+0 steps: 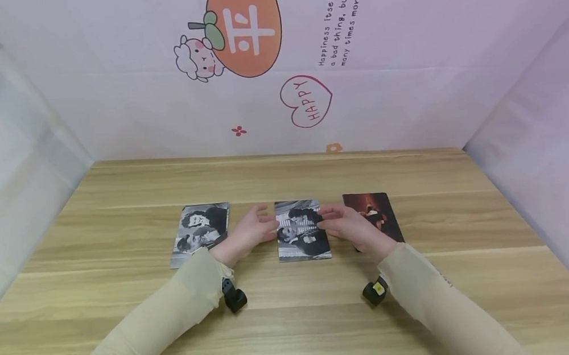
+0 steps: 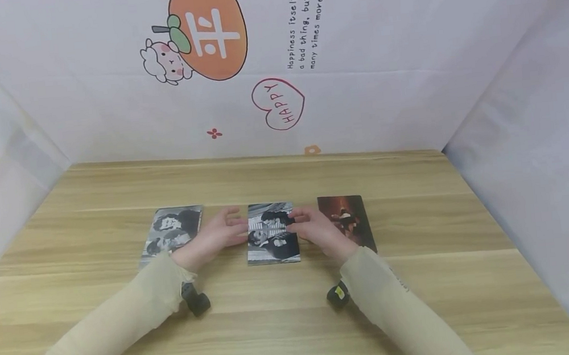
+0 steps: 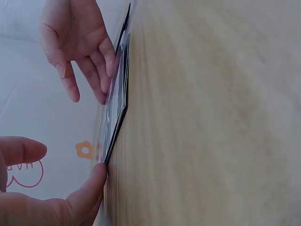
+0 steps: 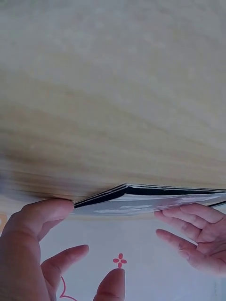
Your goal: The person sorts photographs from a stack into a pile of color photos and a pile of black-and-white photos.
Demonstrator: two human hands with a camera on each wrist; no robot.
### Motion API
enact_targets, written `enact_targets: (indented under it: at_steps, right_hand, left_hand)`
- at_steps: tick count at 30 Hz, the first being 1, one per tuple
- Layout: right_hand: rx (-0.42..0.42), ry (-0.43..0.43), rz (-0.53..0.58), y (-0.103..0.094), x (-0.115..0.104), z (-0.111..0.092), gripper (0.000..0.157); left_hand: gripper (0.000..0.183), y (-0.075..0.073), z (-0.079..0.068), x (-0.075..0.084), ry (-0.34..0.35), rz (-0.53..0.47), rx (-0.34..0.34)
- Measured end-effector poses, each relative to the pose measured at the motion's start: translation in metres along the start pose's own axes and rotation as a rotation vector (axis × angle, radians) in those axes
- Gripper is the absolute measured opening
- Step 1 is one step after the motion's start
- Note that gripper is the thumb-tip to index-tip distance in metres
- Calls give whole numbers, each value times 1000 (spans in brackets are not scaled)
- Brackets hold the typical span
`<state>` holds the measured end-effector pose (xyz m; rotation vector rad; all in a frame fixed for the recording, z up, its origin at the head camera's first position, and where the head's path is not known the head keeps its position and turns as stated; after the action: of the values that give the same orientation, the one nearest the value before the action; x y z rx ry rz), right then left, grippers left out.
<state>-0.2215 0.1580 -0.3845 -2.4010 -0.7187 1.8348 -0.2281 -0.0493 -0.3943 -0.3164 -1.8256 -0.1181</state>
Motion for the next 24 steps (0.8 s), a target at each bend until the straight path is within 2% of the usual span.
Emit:
enact_targets:
  at_steps: [8,14,19,24]
  right_hand:
    - [14,-42,-33,-2,-3,-5,45]
    - [61,-101,-57,-2,-5,-9,43]
    - [128,-63,27,-2,-2,-4,38]
    - [188,-35,54,-2,1,-4,34]
  left_hand:
    - [64,1,0,0,8,-3,16]
    - [63,1,0,-2,34,27,44]
    - [64,1,0,0,88,69,76]
    - [61,2,-1,1,114,44,100]
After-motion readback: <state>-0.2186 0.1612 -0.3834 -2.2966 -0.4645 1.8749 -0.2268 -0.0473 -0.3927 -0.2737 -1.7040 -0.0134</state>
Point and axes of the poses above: each hand's wrist, its own z-axis towards the middle knuckle, its own y-axis out of the palm, x = y × z, the point moved 4 cm from there along z, towards the middle knuckle, and after that the axes turned 1 degree about x, right-handed, at the moved point
